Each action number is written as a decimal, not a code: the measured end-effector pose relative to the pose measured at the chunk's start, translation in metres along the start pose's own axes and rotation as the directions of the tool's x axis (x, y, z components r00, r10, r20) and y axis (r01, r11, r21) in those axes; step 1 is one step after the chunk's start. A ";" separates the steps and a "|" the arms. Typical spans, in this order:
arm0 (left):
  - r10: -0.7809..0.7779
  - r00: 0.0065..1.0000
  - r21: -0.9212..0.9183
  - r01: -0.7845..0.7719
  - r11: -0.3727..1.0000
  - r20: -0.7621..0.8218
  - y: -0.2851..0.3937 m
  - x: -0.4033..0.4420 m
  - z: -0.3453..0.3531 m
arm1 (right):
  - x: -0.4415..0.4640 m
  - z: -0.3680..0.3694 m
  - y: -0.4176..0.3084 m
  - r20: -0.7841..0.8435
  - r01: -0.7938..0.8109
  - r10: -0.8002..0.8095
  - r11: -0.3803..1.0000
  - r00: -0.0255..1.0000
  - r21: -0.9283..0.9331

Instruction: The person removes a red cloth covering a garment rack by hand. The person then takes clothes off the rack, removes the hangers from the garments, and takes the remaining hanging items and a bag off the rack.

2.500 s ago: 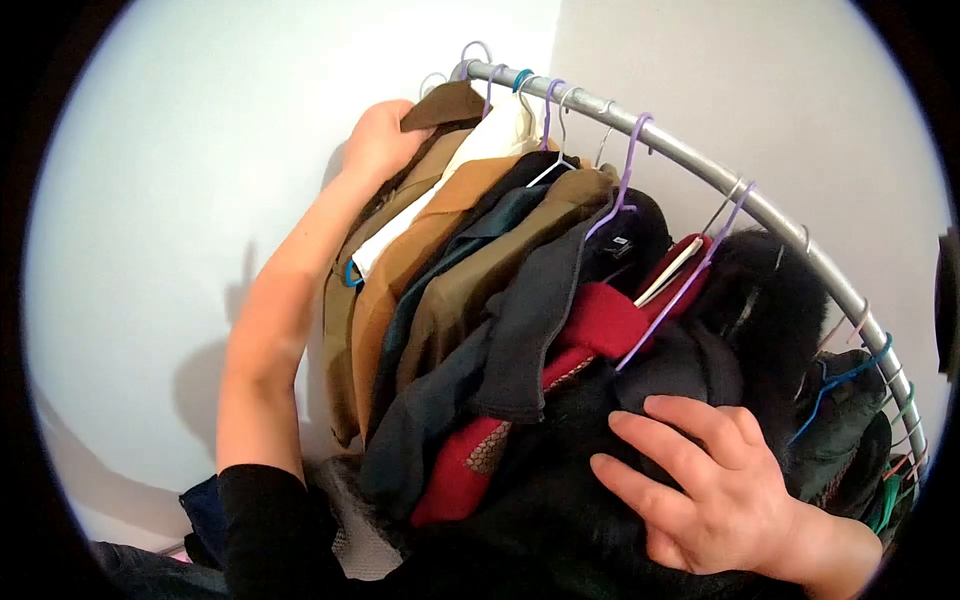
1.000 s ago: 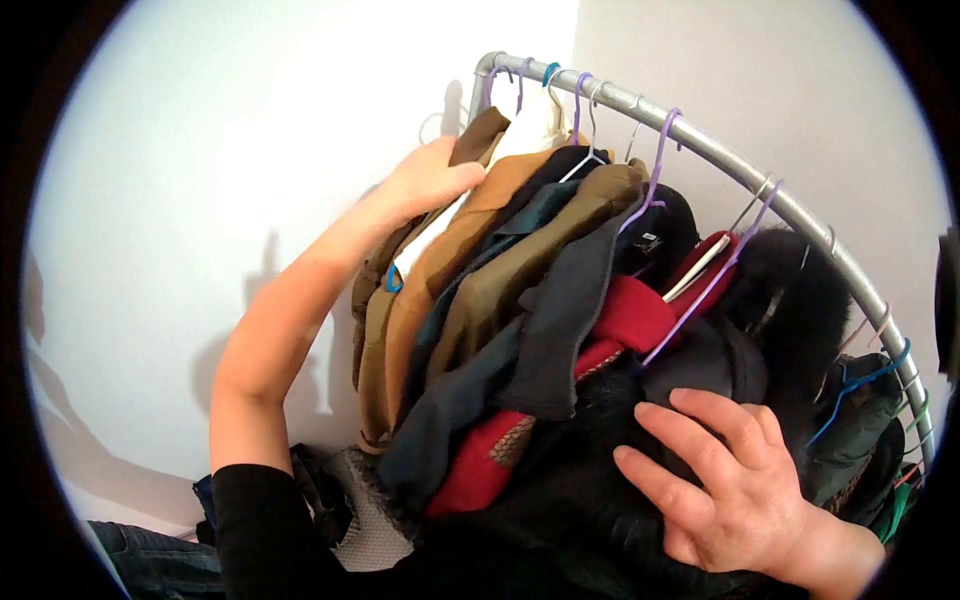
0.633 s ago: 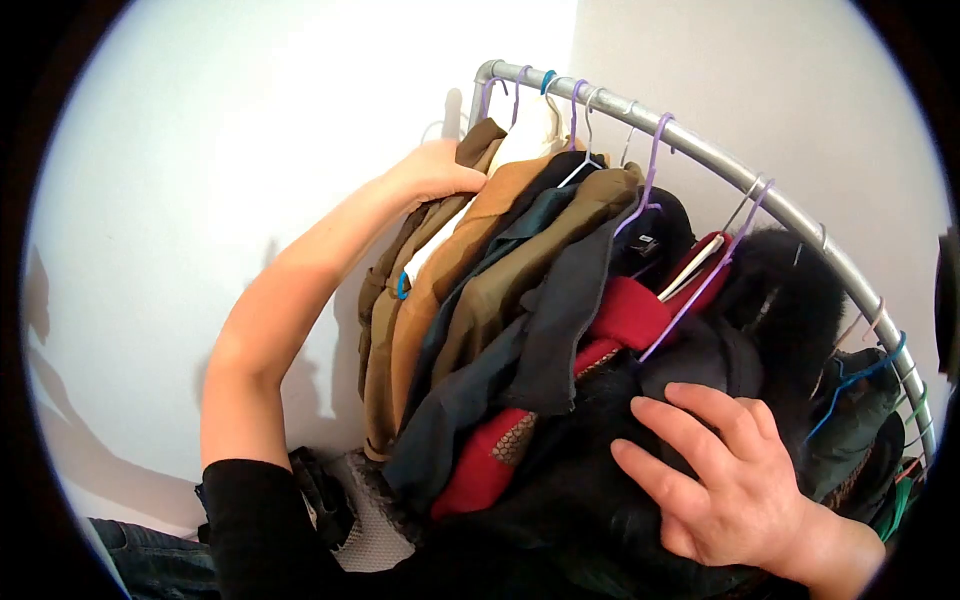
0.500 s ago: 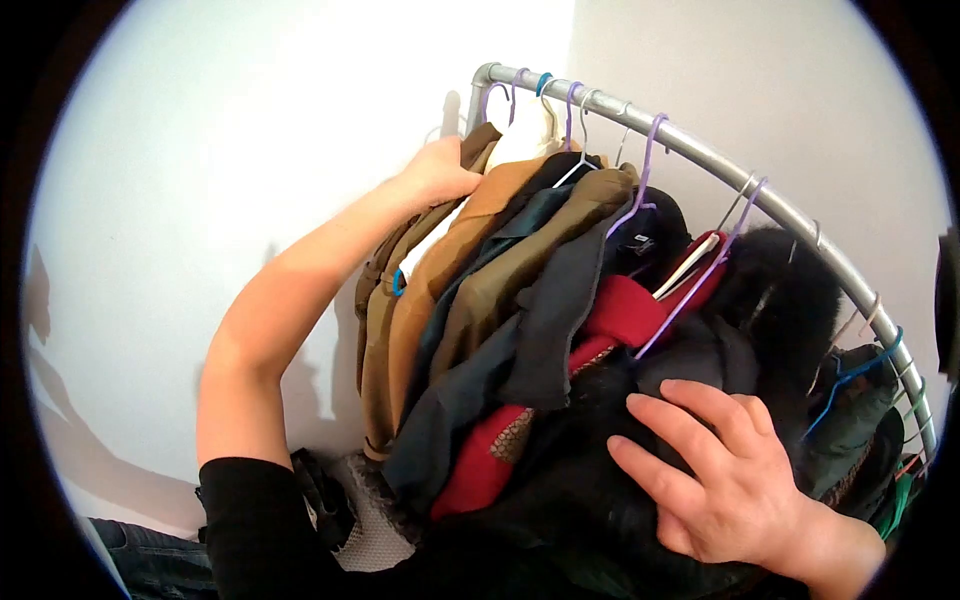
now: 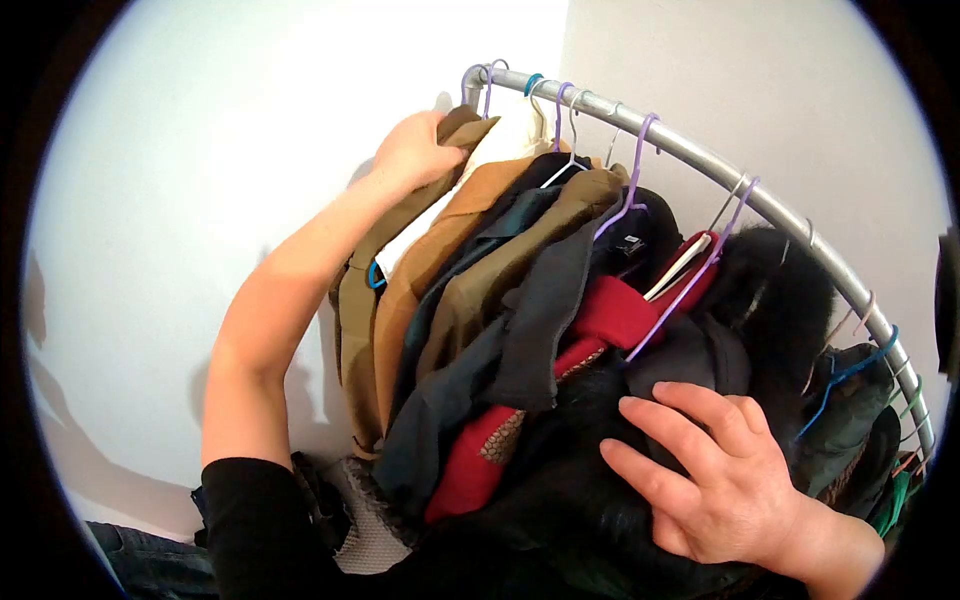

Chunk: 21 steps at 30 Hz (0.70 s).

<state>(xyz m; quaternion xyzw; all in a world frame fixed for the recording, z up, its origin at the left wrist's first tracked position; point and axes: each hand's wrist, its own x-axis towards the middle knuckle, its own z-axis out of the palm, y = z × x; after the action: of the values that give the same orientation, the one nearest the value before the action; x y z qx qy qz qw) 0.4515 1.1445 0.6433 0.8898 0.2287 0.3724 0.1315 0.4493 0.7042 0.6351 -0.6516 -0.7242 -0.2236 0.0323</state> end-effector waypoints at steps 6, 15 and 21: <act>0.090 0.994 0.001 -0.090 0.996 -0.056 -0.016 0.001 -0.047 | 0.002 -0.001 -0.001 0.023 0.000 0.000 1.000 1.000 0.002; -0.259 0.958 -0.320 0.285 0.904 0.124 -0.025 -0.097 -0.131 | 0.002 -0.001 -0.002 0.105 0.016 -0.015 1.000 0.994 -0.004; -0.185 0.971 -0.289 0.135 0.948 -0.152 0.058 -0.211 -0.212 | -0.004 -0.009 -0.016 0.132 0.071 -0.053 0.988 0.990 -0.134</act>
<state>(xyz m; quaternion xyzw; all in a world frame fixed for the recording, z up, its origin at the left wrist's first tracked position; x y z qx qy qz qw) 0.1855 1.0012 0.6857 0.8043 0.2570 0.4664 0.2637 0.4327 0.6961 0.6368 -0.6423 -0.7274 -0.2321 -0.0666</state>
